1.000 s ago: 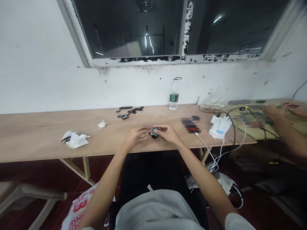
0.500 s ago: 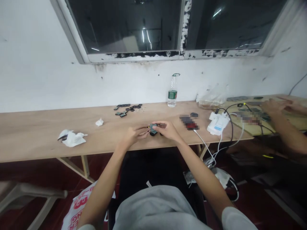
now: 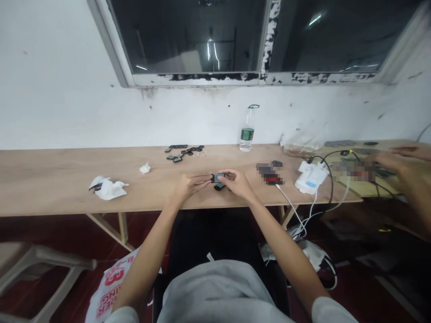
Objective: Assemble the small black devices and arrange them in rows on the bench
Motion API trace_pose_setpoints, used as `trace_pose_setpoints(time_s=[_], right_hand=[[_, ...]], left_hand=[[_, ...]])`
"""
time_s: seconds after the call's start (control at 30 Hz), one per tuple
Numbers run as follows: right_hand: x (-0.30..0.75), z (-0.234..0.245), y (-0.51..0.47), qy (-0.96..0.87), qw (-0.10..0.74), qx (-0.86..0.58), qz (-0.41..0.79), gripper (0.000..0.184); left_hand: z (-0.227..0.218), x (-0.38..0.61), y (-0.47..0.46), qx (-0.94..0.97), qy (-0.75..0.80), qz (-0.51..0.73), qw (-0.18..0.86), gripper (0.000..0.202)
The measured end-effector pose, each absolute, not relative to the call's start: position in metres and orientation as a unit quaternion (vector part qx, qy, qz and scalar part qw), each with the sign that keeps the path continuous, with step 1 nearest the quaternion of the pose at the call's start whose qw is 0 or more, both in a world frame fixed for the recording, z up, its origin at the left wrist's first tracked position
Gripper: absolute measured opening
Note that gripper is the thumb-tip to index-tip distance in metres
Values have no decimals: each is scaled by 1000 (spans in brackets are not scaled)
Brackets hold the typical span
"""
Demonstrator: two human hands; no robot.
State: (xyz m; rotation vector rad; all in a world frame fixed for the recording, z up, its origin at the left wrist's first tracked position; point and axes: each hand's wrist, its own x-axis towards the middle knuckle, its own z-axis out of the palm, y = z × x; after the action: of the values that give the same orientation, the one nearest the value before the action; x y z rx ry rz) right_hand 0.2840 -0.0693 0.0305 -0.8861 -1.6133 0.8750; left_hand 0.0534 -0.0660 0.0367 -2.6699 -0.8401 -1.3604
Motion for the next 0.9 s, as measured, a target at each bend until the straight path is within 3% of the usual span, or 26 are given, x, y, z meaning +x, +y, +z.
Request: trace_pose_setpoints(time_s=[0.17,0.3,0.53,0.7,0.9], right_hand=[[280,16,-40,-694,508,-414,300,32],[266,3,-9,-741,414,-440,293,19],[255,4,2,-791,322,-476,209,21],[291,8,-11,-790,377,-461,148,31],[312,10,-38,-865,227,-442,67,27]], left_hand=[[44,5,-50,-826,-385,-402,-89,33],[42,-36,-38,-797,-503,-287,-172,34],[31,-31,-32,-776,-528,-209,-276,39],[30,-21,-31,-776,-531,-211,-267,42],[34,-23,-33,-769,-564,-204,-221,54]])
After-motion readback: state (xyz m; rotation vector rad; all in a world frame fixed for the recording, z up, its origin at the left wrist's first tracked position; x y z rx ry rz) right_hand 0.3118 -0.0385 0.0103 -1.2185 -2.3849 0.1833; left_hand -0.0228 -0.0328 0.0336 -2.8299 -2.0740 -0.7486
